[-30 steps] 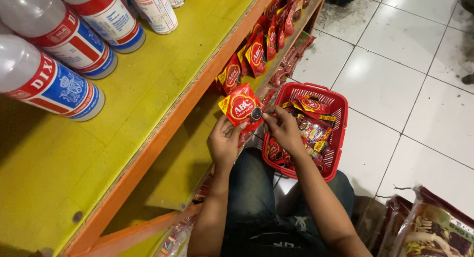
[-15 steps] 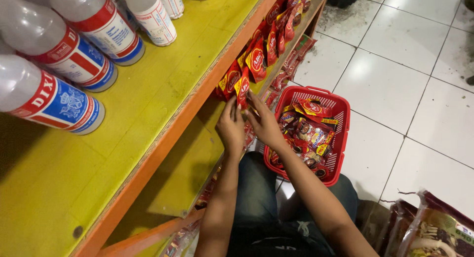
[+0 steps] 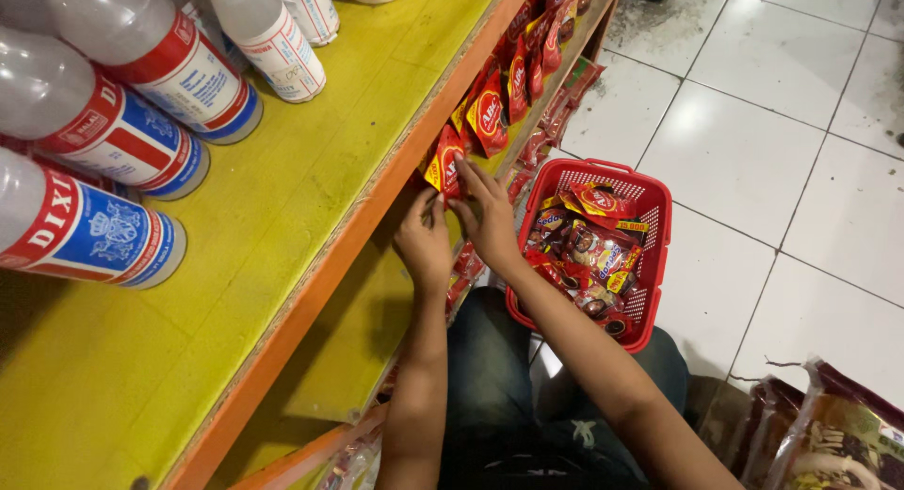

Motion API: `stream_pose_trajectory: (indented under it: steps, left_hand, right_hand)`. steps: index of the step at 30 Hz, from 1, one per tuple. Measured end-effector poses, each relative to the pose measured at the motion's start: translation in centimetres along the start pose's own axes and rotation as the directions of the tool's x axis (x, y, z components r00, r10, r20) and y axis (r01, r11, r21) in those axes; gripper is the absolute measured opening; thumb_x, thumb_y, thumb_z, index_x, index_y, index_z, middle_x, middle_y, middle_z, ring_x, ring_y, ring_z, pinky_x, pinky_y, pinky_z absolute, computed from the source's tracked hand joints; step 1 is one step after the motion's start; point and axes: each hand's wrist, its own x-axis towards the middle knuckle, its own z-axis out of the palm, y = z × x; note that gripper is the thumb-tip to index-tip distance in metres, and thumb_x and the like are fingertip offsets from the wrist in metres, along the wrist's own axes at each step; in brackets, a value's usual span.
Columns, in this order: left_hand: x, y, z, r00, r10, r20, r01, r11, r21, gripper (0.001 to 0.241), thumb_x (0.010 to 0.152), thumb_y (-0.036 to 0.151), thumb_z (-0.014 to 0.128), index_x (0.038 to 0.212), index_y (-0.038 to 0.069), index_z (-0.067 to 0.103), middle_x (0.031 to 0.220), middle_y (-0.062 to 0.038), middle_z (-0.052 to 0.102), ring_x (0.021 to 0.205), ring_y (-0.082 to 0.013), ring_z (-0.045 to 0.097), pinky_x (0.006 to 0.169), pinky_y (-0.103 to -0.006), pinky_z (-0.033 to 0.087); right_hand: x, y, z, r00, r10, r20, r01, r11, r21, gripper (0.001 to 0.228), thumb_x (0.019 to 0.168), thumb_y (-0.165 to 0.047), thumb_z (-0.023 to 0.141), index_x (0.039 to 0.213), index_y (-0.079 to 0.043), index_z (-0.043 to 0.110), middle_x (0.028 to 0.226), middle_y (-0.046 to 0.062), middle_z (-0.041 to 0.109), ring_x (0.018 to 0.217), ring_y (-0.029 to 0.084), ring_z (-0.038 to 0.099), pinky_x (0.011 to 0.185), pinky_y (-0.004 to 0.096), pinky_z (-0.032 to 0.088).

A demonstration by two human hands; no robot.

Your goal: The person picks up packets of soy sauce and noodles from a red basket and places them onto low grocery shelves, organizing them into neat stacks.

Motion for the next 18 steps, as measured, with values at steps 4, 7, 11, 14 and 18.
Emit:
stream_pose_trajectory:
  steps: [4, 7, 11, 14, 18]
  left_hand:
    - [-0.6, 0.1, 0.2, 0.999, -0.013, 0.048, 0.020, 0.991, -0.133, 0.023, 0.097, 0.015, 0.071, 0.113, -0.001, 0.070, 0.097, -0.015, 0.078, 0.088, -0.0189, 0.079, 0.076, -0.0305, 0.063]
    - [-1.0, 0.2, 0.5, 0.997, 0.029, 0.066, -0.023, 0.996, -0.084, 0.021, 0.100, 0.015, 0.069, 0.112, -0.001, 0.071, 0.096, -0.014, 0.077, 0.088, -0.0188, 0.079, 0.075, -0.0301, 0.061]
    - [-0.9, 0.4, 1.0, 0.998, 0.048, 0.038, -0.046, 0.997, -0.063, 0.021, 0.100, 0.015, 0.069, 0.113, -0.001, 0.071, 0.098, -0.015, 0.077, 0.091, -0.0192, 0.080, 0.075, -0.0304, 0.061]
    - [-0.6, 0.3, 1.1, 0.997, 0.069, 0.017, -0.070, 0.997, 0.022, 0.020, 0.100, 0.015, 0.069, 0.112, -0.001, 0.072, 0.098, -0.016, 0.076, 0.088, -0.0215, 0.079, 0.073, -0.0311, 0.061]
    - [0.0, -0.2, 0.8, 1.000, 0.001, 0.031, 0.001, 0.999, -0.055, 0.023, 0.100, 0.016, 0.067, 0.116, -0.001, 0.071, 0.101, -0.017, 0.077, 0.092, -0.0210, 0.080, 0.075, -0.0306, 0.063]
  right_hand:
    - [-1.1, -0.1, 0.0, 0.998, 0.067, -0.019, -0.066, 0.997, 0.040, 0.069, 0.087, -0.002, 0.077, 0.151, -0.012, 0.053, 0.143, 0.015, 0.060, 0.121, 0.034, 0.058, 0.106, 0.040, 0.047]
    - [-1.9, -0.1, -0.1, 0.993, 0.109, -0.049, -0.102, 0.985, 0.136, 0.068, 0.090, -0.001, 0.075, 0.153, -0.011, 0.051, 0.141, 0.015, 0.058, 0.122, 0.030, 0.061, 0.102, 0.038, 0.051]
    - [-1.8, 0.2, 0.2, 0.981, 0.196, -0.012, -0.190, 0.960, 0.204, 0.068, 0.091, 0.001, 0.073, 0.153, -0.011, 0.049, 0.137, 0.016, 0.056, 0.105, 0.023, 0.068, 0.087, 0.033, 0.056]
    - [-1.7, 0.9, 0.5, 0.982, 0.185, 0.030, -0.187, 0.954, 0.236, 0.069, 0.093, 0.002, 0.073, 0.155, -0.010, 0.047, 0.136, 0.016, 0.056, 0.100, 0.021, 0.070, 0.085, 0.031, 0.057]
    - [-1.3, 1.7, 1.3, 0.990, 0.135, 0.049, -0.143, 0.967, 0.213, 0.069, 0.094, 0.000, 0.073, 0.156, -0.011, 0.045, 0.136, 0.018, 0.055, 0.104, 0.023, 0.070, 0.089, 0.032, 0.058]
